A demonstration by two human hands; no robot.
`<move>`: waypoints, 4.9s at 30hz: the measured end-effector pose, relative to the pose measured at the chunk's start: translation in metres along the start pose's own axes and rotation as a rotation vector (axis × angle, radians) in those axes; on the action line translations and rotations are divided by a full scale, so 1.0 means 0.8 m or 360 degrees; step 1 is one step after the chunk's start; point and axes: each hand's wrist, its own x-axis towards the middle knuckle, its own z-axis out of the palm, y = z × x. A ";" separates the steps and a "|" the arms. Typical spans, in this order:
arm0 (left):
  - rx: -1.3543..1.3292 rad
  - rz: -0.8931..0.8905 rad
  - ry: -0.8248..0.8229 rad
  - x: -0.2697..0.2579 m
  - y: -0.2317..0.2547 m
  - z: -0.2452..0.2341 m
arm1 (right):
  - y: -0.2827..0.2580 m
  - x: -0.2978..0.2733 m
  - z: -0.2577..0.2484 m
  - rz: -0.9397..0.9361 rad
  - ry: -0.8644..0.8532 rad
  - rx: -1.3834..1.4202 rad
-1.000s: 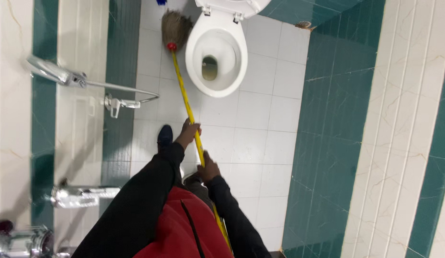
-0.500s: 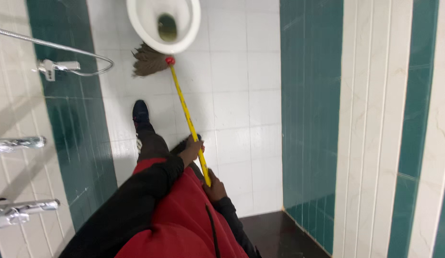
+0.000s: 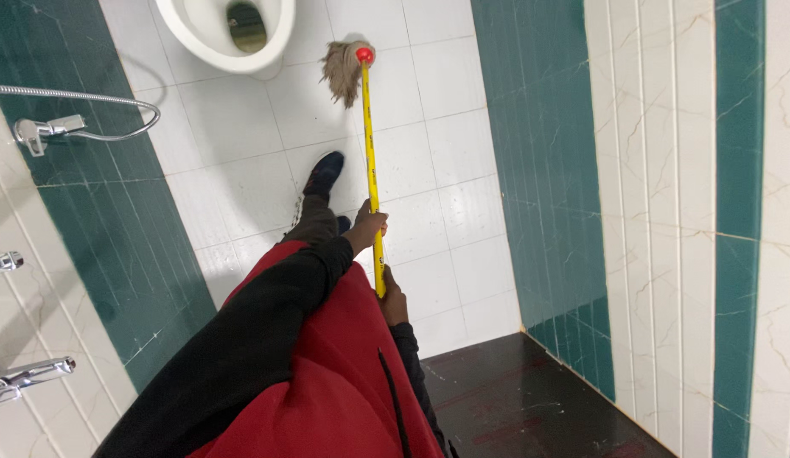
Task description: The person cleans the tiled floor of a bathroom by hand with a mop, moving the mop head back and forth across the tiles.
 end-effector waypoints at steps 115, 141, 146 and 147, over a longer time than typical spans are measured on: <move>0.0648 -0.0458 -0.0686 0.053 -0.131 0.242 | 0.043 -0.031 -0.243 0.0496 0.0199 0.0729; 0.0111 -0.0129 0.0150 0.023 -0.071 0.012 | -0.025 0.020 -0.149 0.0117 -0.0592 -0.0107; -0.0290 0.0086 0.0320 0.000 -0.075 -0.088 | -0.093 0.013 -0.135 0.0264 -0.1032 0.0180; -0.0244 0.0093 0.0400 -0.004 -0.074 -0.102 | -0.108 0.012 -0.135 0.0257 -0.1031 0.0178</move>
